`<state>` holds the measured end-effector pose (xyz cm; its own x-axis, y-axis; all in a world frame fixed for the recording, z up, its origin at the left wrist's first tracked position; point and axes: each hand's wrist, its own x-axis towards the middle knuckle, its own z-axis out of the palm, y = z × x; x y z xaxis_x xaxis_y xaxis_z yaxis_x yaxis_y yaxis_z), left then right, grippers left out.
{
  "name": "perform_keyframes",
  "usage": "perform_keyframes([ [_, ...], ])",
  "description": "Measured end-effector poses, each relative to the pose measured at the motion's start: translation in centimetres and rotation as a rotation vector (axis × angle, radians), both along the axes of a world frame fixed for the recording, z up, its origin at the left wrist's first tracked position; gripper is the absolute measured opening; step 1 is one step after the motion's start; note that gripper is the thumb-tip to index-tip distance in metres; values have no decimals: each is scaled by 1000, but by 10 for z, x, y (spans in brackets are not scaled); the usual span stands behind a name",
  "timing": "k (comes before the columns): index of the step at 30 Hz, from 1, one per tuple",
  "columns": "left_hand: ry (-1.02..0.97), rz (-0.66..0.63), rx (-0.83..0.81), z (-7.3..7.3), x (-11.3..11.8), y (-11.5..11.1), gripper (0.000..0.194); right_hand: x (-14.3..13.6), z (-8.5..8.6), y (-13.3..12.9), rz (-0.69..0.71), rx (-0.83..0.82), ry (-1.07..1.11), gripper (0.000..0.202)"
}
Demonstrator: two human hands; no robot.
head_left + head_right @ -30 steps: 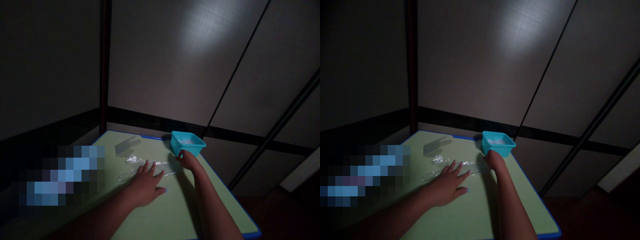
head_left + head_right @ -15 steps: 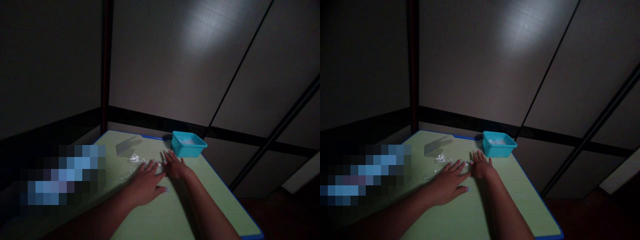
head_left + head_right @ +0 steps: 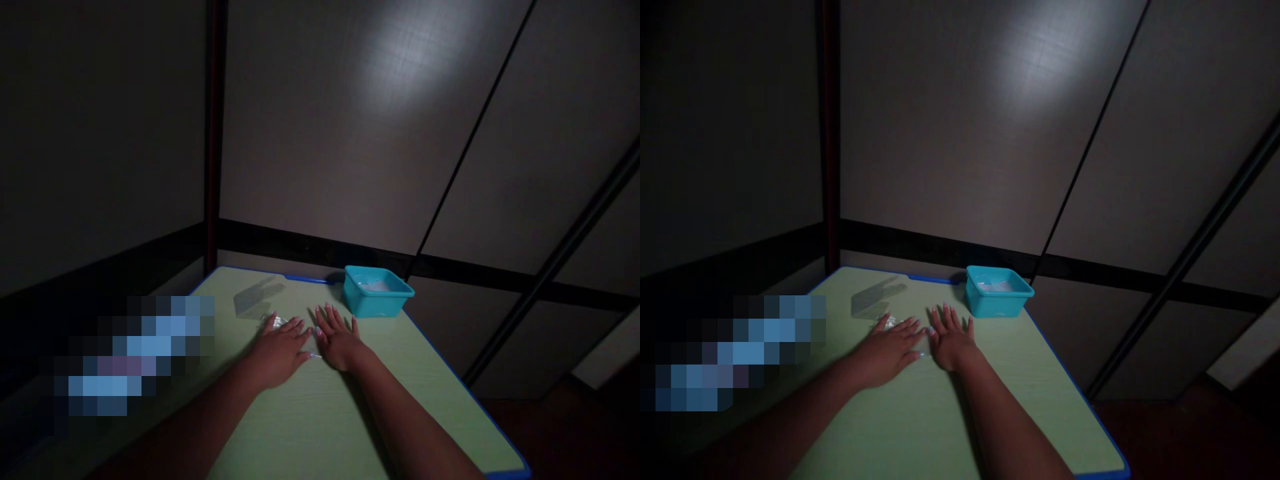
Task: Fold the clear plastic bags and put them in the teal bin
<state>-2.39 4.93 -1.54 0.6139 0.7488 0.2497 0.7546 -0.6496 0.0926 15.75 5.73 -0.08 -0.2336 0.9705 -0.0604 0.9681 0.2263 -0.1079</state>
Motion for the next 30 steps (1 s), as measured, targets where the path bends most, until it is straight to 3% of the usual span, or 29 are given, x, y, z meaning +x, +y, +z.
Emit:
perform_keyframes([
  [5,3,-8,23,1,-2,2,41,1,4,0,-2,-57,-21,53],
  [12,-17,38,48,7,1,4,33,-15,5,-4,13,180,-18,52],
  [17,-45,66,22,4,-4,10,31,-19,0,-9,36,100,-1,51],
  [30,-43,83,-23,5,-10,9,38,23,-2,-19,-64,47,-16,55],
])
